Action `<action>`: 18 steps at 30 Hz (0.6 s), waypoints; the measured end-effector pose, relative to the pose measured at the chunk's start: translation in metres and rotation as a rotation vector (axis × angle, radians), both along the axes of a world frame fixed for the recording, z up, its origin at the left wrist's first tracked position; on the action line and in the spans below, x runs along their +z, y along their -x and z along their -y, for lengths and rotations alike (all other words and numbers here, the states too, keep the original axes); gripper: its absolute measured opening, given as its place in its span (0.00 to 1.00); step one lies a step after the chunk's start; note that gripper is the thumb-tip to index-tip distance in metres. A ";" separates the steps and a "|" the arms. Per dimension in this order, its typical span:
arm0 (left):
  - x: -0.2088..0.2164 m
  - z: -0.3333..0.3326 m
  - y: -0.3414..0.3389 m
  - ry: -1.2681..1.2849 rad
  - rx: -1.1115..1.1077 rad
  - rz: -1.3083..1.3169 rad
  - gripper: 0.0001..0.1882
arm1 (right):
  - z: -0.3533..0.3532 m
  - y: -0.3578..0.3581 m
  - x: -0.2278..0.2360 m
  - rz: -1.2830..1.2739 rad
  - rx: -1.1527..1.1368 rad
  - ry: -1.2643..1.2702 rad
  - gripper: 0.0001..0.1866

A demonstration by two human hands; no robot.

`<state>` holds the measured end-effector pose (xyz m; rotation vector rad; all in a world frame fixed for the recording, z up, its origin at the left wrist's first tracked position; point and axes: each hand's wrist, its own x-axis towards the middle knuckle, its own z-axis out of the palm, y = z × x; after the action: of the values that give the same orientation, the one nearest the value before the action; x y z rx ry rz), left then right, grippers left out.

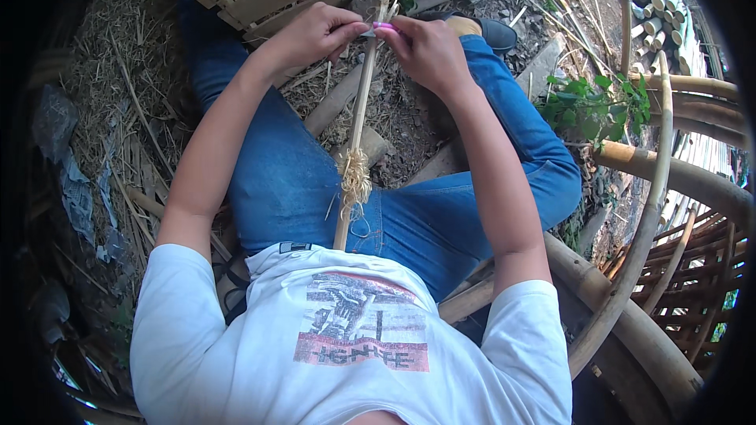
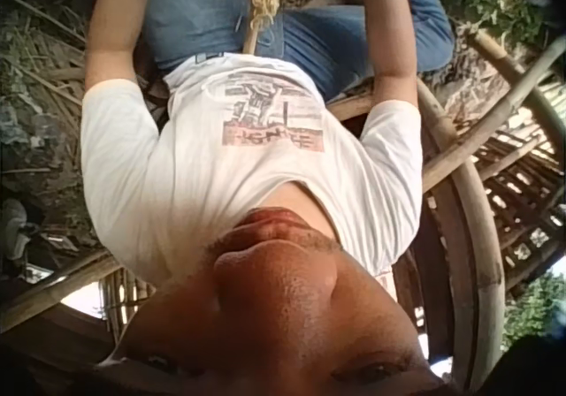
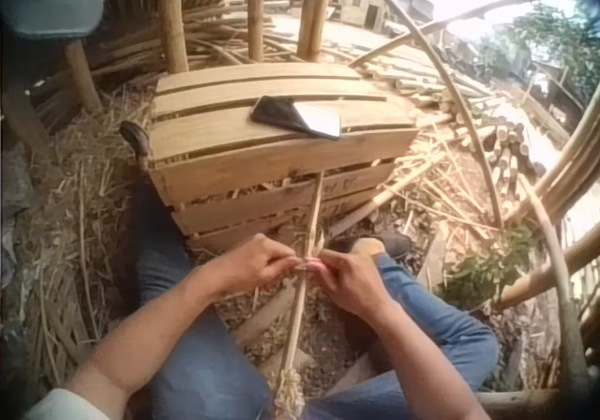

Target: The person uses a small knife to shave and strip thin outer layers from a bamboo stalk while holding it upright between their legs.

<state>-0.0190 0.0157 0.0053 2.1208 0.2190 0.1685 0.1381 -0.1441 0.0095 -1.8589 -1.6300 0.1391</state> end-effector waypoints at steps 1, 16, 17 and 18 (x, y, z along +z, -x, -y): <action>-0.002 0.006 0.006 0.004 -0.001 -0.017 0.12 | 0.009 0.008 0.002 -0.057 -0.003 0.067 0.13; -0.001 0.013 0.006 -0.016 0.059 0.063 0.12 | 0.007 0.004 0.001 0.035 -0.014 0.006 0.13; -0.001 0.016 0.011 -0.011 0.062 0.061 0.12 | 0.012 0.008 0.001 0.067 -0.007 0.068 0.12; -0.002 0.023 0.022 -0.018 0.017 0.057 0.12 | 0.022 0.017 0.002 0.065 -0.003 0.073 0.12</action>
<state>-0.0406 -0.0073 0.0036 2.1293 0.2024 0.2409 0.1215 -0.1656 0.0112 -1.9390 -1.6860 0.1404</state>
